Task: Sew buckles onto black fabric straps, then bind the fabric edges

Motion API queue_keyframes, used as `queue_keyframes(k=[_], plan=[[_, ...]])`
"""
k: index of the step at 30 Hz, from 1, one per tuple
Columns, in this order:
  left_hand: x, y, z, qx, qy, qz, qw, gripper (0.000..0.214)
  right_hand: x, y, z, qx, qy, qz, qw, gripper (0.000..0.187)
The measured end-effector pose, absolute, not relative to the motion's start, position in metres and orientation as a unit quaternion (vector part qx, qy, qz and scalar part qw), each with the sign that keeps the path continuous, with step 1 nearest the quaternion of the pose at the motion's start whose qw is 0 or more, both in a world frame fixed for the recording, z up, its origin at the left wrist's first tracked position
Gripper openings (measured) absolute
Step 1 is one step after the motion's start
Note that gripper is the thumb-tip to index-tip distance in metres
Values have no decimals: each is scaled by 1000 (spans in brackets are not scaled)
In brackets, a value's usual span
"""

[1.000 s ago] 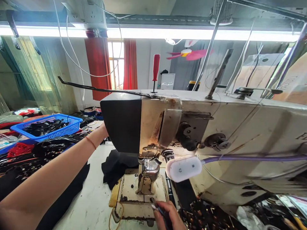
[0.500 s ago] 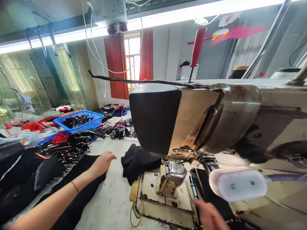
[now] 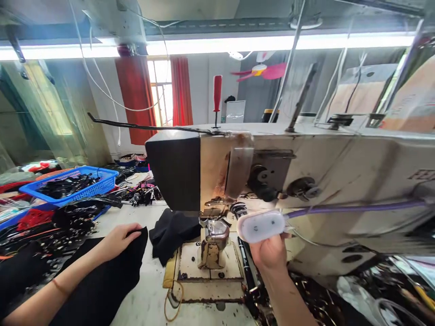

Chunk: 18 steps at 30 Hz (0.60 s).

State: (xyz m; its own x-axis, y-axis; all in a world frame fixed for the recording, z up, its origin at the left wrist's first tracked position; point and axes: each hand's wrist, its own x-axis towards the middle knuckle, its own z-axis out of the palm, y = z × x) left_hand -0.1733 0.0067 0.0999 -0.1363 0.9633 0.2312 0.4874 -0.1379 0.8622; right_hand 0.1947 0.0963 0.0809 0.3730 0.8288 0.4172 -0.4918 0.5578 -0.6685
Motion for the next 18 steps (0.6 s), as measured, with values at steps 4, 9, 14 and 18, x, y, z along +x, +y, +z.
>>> queue_keyframes(k=[4, 9, 14, 18], plan=[[-102, -5, 121, 689, 578, 369, 236, 11, 192, 99, 69, -236, -367, 397, 807, 44], [-36, 15, 120, 686, 546, 363, 316, 16, 191, 94, 57, -254, -376, 381, 806, 33], [-13, 42, 111, 611, 539, 404, 416, 19, 194, 85, 70, -236, -391, 369, 809, 19], [-8, 43, 116, 601, 547, 373, 448, 18, 180, 89, 57, -274, -518, 303, 752, 32]])
